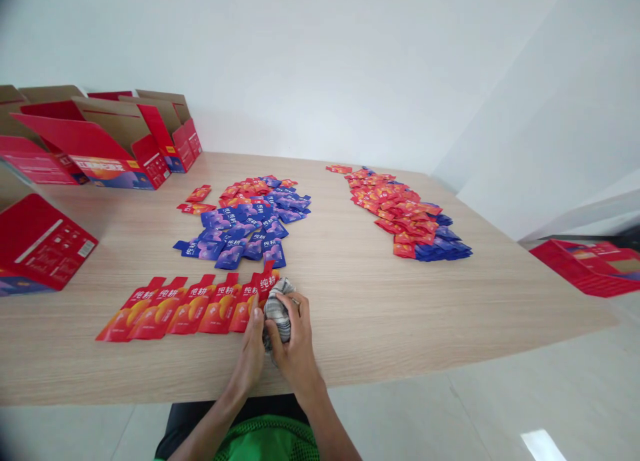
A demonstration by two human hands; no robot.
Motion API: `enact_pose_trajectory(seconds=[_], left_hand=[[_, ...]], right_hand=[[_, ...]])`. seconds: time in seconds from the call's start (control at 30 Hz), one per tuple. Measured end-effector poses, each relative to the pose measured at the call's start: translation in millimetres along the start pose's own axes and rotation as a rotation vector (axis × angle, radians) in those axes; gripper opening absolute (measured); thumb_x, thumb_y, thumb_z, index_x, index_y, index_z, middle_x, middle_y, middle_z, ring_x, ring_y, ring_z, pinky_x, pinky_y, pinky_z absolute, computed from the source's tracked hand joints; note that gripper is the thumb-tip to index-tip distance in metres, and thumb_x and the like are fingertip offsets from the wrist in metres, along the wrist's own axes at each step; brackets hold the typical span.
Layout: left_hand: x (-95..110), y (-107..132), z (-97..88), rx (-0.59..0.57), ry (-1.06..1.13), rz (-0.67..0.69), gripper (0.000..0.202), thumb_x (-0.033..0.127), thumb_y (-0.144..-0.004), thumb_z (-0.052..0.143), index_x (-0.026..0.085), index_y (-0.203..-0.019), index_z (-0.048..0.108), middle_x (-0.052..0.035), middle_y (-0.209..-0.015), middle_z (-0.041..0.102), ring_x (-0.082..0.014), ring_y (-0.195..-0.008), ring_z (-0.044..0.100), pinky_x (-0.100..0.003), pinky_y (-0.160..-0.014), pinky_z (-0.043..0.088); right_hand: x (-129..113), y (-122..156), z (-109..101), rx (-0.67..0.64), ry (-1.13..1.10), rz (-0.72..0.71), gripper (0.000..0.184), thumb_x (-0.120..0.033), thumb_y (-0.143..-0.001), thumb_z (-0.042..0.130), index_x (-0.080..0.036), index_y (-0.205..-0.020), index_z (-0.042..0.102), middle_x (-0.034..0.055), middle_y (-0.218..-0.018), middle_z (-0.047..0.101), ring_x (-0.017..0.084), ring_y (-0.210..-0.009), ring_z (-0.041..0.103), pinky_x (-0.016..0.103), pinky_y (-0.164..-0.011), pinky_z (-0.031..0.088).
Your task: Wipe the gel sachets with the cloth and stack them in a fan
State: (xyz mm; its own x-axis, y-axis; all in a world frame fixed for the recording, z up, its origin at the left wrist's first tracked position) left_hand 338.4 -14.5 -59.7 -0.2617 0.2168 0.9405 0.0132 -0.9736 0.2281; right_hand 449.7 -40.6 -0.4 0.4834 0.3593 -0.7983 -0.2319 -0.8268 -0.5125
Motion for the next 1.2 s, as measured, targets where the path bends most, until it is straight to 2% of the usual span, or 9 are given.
enact_pose_trajectory(seconds=[0.1, 0.2, 0.3, 0.43, 0.57, 0.77, 0.97, 1.07, 1.2], left_hand=[[-0.7, 8.5, 4.3, -0.072, -0.023, 0.024, 0.071, 0.074, -0.1, 0.058, 0.02, -0.146, 0.068, -0.0156, -0.164, 0.061, -0.0336, -0.17, 0.024, -0.051, -0.139, 0.018], [-9.2, 21.2, 10.9, -0.155, -0.056, 0.029, 0.084, 0.081, -0.096, 0.056, 0.017, -0.151, 0.065, -0.0195, -0.168, 0.055, -0.0376, -0.167, 0.034, -0.055, -0.139, 0.019], [-16.5, 25.9, 11.4, -0.131, -0.063, 0.002, 0.089, 0.084, -0.092, 0.06, 0.017, -0.151, 0.065, -0.0204, -0.173, 0.049, -0.0404, -0.164, 0.038, -0.056, -0.138, 0.018], [-11.6, 17.0, 8.1, -0.09, 0.032, 0.03, 0.073, 0.075, -0.097, 0.062, 0.022, -0.146, 0.069, -0.0151, -0.166, 0.059, -0.0365, -0.166, 0.035, -0.052, -0.138, 0.021], [-11.4, 11.0, -3.8, 0.028, 0.082, 0.017, 0.058, 0.066, -0.099, 0.067, 0.026, -0.14, 0.072, -0.0109, -0.161, 0.065, -0.0344, -0.168, 0.032, -0.05, -0.138, 0.022], [-18.3, 15.7, -13.2, 0.049, -0.029, 0.0, 0.059, 0.059, -0.094, 0.074, 0.026, -0.142, 0.068, -0.0103, -0.164, 0.062, -0.0352, -0.165, 0.037, -0.053, -0.138, 0.024], [-22.2, 1.9, -30.5, 0.126, 0.057, -0.144, 0.038, 0.04, -0.098, 0.066, 0.029, -0.134, 0.071, -0.0064, -0.159, 0.065, -0.0329, -0.164, 0.04, -0.058, -0.135, 0.03], [-22.2, 3.3, -27.7, 0.114, 0.059, -0.144, 0.04, 0.039, -0.099, 0.063, 0.028, -0.137, 0.069, -0.0081, -0.164, 0.06, -0.034, -0.164, 0.04, -0.058, -0.135, 0.03], [-20.5, 14.8, -19.4, 0.05, 0.019, -0.073, 0.054, 0.052, -0.1, 0.067, 0.024, -0.146, 0.065, -0.0107, -0.173, 0.051, -0.0336, -0.168, 0.032, -0.051, -0.14, 0.014]], right_hand=[[3.9, -3.9, -4.4, 0.008, 0.005, -0.009, 0.033, -0.032, -0.107, 0.063, -0.029, -0.139, 0.07, 0.0112, -0.127, 0.067, 0.028, -0.12, 0.069, 0.046, -0.105, 0.059], [5.2, -17.7, -13.4, 0.054, 0.027, -0.015, 0.032, -0.03, -0.108, 0.061, -0.028, -0.137, 0.072, 0.011, -0.124, 0.07, 0.027, -0.117, 0.07, 0.045, -0.104, 0.059], [3.2, -26.8, -17.1, 0.046, 0.032, -0.023, 0.031, -0.03, -0.107, 0.06, -0.027, -0.135, 0.073, 0.0108, -0.124, 0.072, 0.027, -0.118, 0.07, 0.044, -0.105, 0.059], [-0.9, -13.9, -11.7, -0.04, 0.017, -0.04, 0.032, -0.028, -0.107, 0.062, -0.029, -0.137, 0.074, 0.0099, -0.123, 0.073, 0.026, -0.116, 0.071, 0.043, -0.104, 0.061], [-2.3, 3.5, -3.5, -0.124, -0.004, -0.029, 0.035, -0.028, -0.107, 0.064, -0.031, -0.14, 0.072, 0.0096, -0.126, 0.073, 0.027, -0.119, 0.071, 0.042, -0.104, 0.061], [1.1, -21.4, -19.2, -0.015, 0.01, 0.009, 0.031, -0.031, -0.107, 0.061, -0.028, -0.135, 0.074, 0.0101, -0.124, 0.074, 0.027, -0.118, 0.071, 0.045, -0.107, 0.059], [27.0, -24.6, -45.7, 0.157, -0.115, 0.275, 0.036, -0.05, -0.108, 0.058, -0.024, -0.126, 0.076, 0.0118, -0.13, 0.075, 0.03, -0.126, 0.068, 0.046, -0.112, 0.054], [28.5, -11.1, -34.2, 0.08, -0.224, 0.35, 0.04, -0.056, -0.106, 0.061, -0.023, -0.123, 0.077, 0.0113, -0.129, 0.076, 0.029, -0.125, 0.069, 0.043, -0.11, 0.054], [15.8, 4.7, -10.1, 0.023, -0.307, 0.379, 0.043, -0.059, -0.106, 0.061, -0.024, -0.124, 0.077, 0.0102, -0.129, 0.075, 0.028, -0.122, 0.071, 0.041, -0.109, 0.056]])
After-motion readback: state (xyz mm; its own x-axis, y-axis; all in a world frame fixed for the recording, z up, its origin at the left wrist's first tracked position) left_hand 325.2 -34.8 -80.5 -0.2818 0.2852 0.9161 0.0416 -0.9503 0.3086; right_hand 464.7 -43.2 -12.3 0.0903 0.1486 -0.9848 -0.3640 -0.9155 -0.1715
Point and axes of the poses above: each hand's wrist, its own y-axis away from the middle knuckle, its own z-axis out of the palm, x = y × z, the point moved 6 cm from there along -y, towards the middle knuckle
